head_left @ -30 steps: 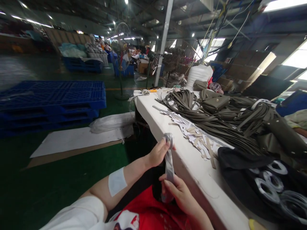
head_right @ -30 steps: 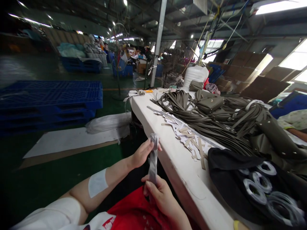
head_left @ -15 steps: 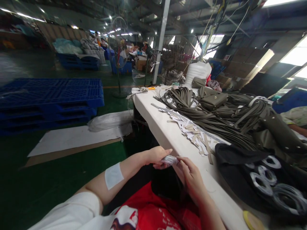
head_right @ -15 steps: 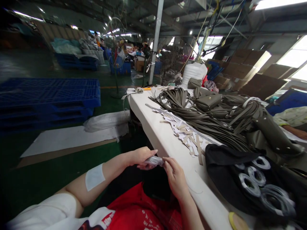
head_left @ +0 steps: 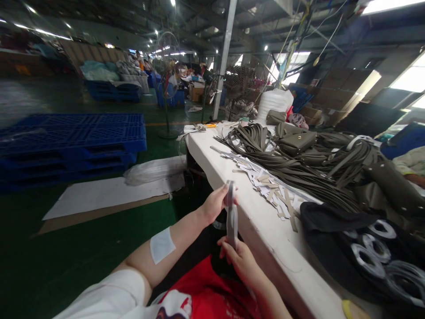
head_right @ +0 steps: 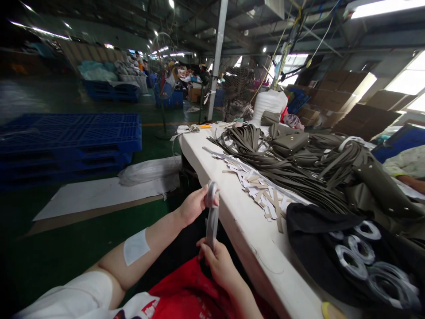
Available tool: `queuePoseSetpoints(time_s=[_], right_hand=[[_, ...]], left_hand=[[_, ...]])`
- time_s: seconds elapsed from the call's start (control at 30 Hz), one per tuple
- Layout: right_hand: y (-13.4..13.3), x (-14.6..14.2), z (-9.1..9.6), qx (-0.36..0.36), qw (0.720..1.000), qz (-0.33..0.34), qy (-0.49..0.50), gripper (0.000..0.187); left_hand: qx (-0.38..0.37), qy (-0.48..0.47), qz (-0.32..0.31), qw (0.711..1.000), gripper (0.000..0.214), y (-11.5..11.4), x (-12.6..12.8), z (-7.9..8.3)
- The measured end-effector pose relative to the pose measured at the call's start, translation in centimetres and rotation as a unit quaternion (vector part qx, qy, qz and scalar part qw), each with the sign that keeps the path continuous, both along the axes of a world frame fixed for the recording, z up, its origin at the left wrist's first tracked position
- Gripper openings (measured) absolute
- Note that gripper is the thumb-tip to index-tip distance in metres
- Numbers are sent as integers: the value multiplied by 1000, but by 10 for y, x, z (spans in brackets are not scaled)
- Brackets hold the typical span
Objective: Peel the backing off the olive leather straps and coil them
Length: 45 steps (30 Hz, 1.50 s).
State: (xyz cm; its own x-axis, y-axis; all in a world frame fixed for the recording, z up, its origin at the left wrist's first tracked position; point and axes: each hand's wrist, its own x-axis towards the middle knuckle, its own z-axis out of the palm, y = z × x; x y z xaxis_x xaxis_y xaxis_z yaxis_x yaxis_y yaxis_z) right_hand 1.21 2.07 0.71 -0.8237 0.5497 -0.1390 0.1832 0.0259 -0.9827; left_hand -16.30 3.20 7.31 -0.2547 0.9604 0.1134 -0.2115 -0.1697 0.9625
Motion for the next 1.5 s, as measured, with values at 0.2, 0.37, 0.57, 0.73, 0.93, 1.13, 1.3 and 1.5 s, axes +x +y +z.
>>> queuePoseSetpoints(time_s=[0.2,0.37,0.57,0.73,0.93,1.13,1.3,1.5], right_hand=[[33,35,38,6,998,-67,-5,42],[65,57,48,225,962,-29,-152,41],[64,53,24,225,956,-24,-187,61],[38,27,3,43,986,-144,-65,72],[34,22,2,-123,971,-204,-27,66],[48,55,8,-63,991,-28,-112,48],[50,56,9,79,980,85,-164,39],[41,45,-10,62,991,-87,-82,44]], left_hand=[[27,537,-46,842,54,-14,9,-22],[-94,479,-195,851,65,-16,4,-19],[-234,119,-300,917,71,-13,5,-26],[-171,-247,-260,918,65,-11,30,-35],[-161,-384,-212,884,50,-16,54,-44],[-192,35,-91,977,50,-12,43,-59],[-73,288,-225,928,37,-16,46,-60],[-84,160,-4,984,45,-18,59,-67]])
